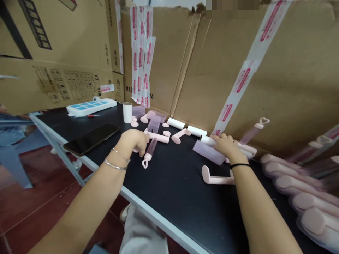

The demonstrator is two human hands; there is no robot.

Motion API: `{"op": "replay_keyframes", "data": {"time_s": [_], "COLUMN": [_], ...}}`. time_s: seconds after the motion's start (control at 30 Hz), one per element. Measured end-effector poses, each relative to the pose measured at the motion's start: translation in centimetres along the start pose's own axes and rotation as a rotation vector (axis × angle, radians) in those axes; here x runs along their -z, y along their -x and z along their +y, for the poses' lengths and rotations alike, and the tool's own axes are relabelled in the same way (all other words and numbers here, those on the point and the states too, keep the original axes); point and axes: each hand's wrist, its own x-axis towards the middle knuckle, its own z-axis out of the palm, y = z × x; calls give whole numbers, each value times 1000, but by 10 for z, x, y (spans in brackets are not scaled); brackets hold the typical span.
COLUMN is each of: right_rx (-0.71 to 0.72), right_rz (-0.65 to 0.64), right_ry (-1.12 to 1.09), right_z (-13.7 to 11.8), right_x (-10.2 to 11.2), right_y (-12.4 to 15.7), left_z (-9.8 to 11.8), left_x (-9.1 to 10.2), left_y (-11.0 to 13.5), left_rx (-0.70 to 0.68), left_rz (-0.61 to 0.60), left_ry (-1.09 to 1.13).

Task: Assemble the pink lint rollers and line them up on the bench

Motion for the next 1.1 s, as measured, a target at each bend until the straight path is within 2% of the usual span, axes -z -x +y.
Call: {"op": "replay_keyframes", "data": {"time_s": [0.07,0.13,0.23,0.27,0.33,0.4,0.47,0.53,0.6,0.7,0.8,0.97,1.1], "right_rx": [6,11,-26,-56,-125,-95,37,214,344,378,441,411,405], "right_rz": [-7,5,134,218,463,712,813,775,682,656,634,638,675], "right_ry": [0,12,-2,-27,-114,-240,-351,-396,-408,-483,-527,-554,-572], "right_z": [-4,-8,-10,-10,-13,-19,-29,-39,-46,-47,-48,-58,-65], "right_x": [0,5,33,49,87,121,140,136,114,72,50,51,46], "right_y": [0,3,14,20,38,62,88,111,130,146,152,154,155], "left_z": [12,17,11,8,6,12,25,41,53,64,67,63,62], "left_x": [-6,-5,7,11,14,7,-11,-35,-58,-79,-87,-87,-92], "left_y": [3,6,6,4,-3,-10,-15,-15,-12,-5,-1,0,8], "left_rx": [59,36,-55,-94,-251,-464,-606,-636,-645,-657,-673,-683,-745], "left_rz": [-189,-299,-269,-218,-61,30,-56,-203,-276,-313,-305,-298,-290], "left_ry": [-227,-326,-211,-166,-39,198,501,748,900,967,922,877,719]}}
